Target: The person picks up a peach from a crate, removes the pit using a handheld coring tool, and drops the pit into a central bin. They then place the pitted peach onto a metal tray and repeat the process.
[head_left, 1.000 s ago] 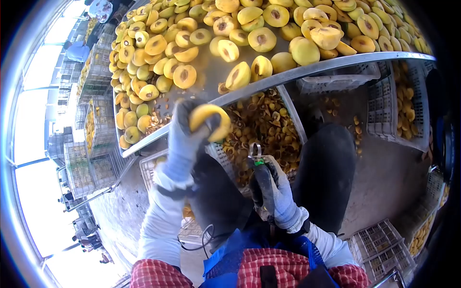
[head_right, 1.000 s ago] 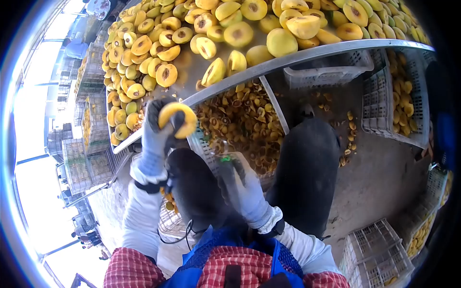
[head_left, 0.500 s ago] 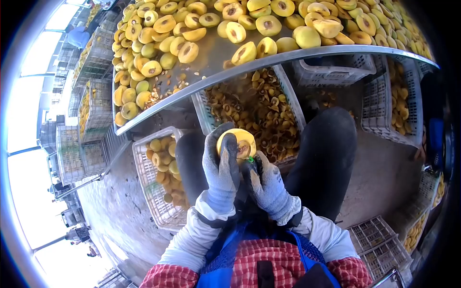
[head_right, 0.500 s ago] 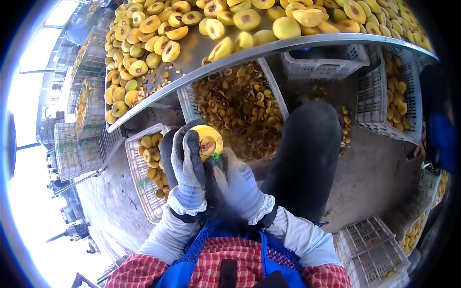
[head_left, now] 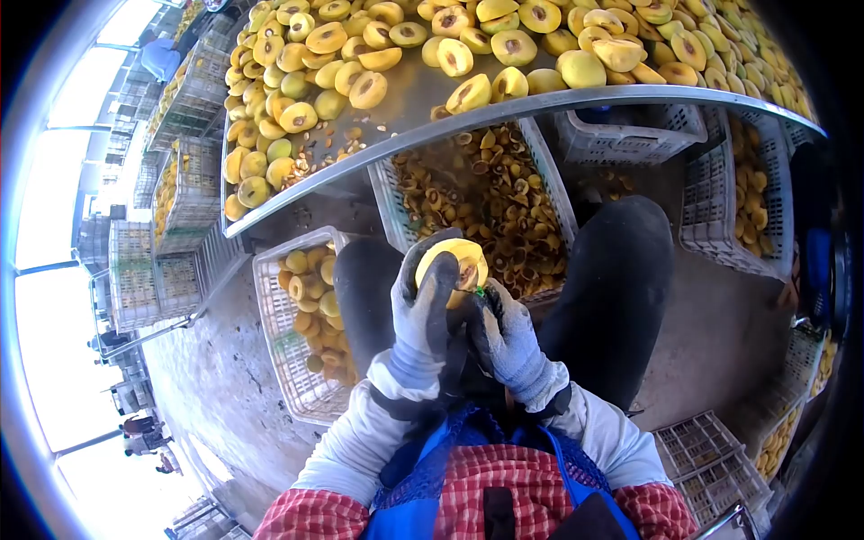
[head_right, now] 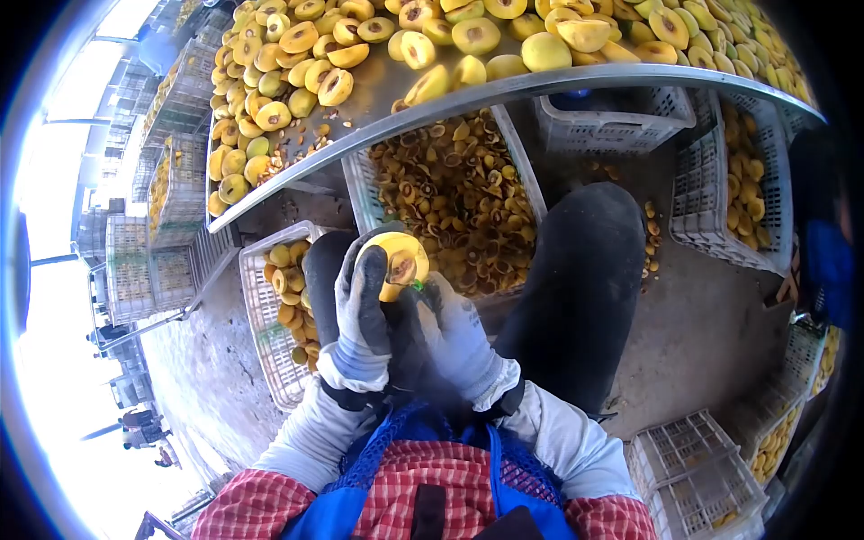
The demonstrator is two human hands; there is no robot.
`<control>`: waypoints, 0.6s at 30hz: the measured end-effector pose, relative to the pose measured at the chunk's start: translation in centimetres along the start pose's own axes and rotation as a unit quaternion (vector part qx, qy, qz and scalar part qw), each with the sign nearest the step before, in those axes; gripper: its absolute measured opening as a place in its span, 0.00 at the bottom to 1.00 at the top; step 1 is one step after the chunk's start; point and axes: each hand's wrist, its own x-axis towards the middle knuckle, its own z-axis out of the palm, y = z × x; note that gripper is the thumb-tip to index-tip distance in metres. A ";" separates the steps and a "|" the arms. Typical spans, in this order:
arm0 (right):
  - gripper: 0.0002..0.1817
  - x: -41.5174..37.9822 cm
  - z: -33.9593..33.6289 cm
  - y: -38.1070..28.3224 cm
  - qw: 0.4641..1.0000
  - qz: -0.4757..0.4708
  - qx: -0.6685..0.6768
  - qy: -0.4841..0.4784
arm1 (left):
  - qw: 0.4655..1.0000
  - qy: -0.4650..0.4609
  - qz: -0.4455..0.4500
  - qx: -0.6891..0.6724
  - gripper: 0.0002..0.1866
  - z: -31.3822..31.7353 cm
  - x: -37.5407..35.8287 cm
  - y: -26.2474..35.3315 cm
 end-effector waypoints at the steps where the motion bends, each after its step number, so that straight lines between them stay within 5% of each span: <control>1: 0.12 0.0 -0.1 0.1 1.000 0.000 -0.026 -0.001 | 0.999 0.026 0.037 0.017 0.21 0.6 -0.3 -0.4; 4: 0.15 -0.6 0.4 -0.8 0.983 -0.124 -0.137 0.014 | 0.987 0.068 0.112 0.088 0.19 0.9 -0.5 -1.3; 7: 0.15 -1.1 0.3 0.6 0.999 0.036 0.026 -0.032 | 0.984 0.051 0.115 0.123 0.18 0.3 -0.4 -1.5; 10: 0.16 -1.3 0.8 4.0 0.999 -0.022 0.033 -0.018 | 0.998 -0.002 0.034 0.060 0.16 0.2 -0.1 -0.5; 12: 0.15 -0.9 -0.6 0.6 0.971 0.159 0.132 -0.121 | 0.998 -0.054 -0.042 0.006 0.16 -0.6 0.8 -0.2; 13: 0.15 -0.9 -0.8 0.2 0.966 0.174 0.136 -0.135 | 0.993 -0.080 -0.078 -0.021 0.15 -0.9 1.1 -0.2; 18: 0.27 -0.4 -0.8 -1.0 0.944 0.218 0.219 -0.117 | 0.992 -0.091 -0.023 0.084 0.15 -1.4 1.8 -1.3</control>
